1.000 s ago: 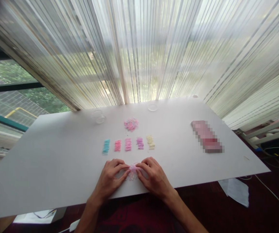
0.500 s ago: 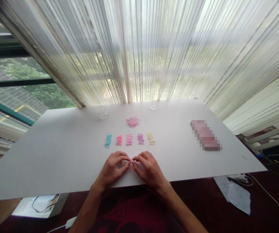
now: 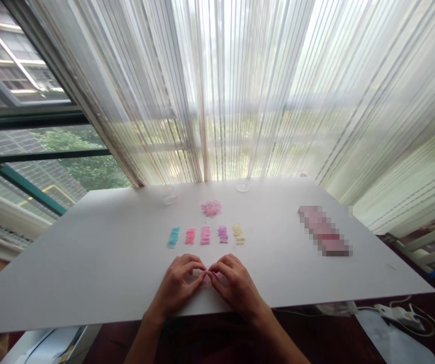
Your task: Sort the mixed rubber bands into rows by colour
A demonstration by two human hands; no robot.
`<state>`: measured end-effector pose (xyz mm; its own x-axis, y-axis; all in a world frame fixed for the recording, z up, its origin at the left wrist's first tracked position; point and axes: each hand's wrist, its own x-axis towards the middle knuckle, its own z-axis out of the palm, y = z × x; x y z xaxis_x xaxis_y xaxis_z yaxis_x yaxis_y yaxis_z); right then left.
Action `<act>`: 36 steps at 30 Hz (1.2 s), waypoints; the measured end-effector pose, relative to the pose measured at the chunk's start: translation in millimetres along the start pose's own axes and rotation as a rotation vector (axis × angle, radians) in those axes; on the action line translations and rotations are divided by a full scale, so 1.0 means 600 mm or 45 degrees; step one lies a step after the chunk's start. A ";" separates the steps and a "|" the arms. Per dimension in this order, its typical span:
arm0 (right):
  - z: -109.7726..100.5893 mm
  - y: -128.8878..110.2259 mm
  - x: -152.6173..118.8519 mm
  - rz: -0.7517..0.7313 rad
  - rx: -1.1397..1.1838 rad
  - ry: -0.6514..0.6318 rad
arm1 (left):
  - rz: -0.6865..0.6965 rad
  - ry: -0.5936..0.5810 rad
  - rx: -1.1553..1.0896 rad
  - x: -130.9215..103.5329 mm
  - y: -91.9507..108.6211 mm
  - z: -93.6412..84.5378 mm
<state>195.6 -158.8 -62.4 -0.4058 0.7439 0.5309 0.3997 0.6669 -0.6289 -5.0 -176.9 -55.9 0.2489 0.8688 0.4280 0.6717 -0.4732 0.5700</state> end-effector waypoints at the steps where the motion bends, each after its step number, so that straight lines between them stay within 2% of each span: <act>1: 0.000 0.000 0.000 0.006 0.005 0.002 | 0.008 0.009 0.006 0.000 0.000 0.000; 18: -0.003 0.004 0.006 0.175 0.078 0.085 | 0.036 0.078 -0.058 -0.001 -0.005 0.001; 36: -0.006 0.003 0.003 0.205 0.135 0.034 | 0.026 0.076 -0.118 -0.003 -0.005 0.001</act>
<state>198.6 -156.3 -60.5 -0.3209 0.8425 0.4326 0.3686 0.5319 -0.7624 -7.1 -177.0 -58.6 0.2179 0.8498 0.4800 0.5990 -0.5047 0.6217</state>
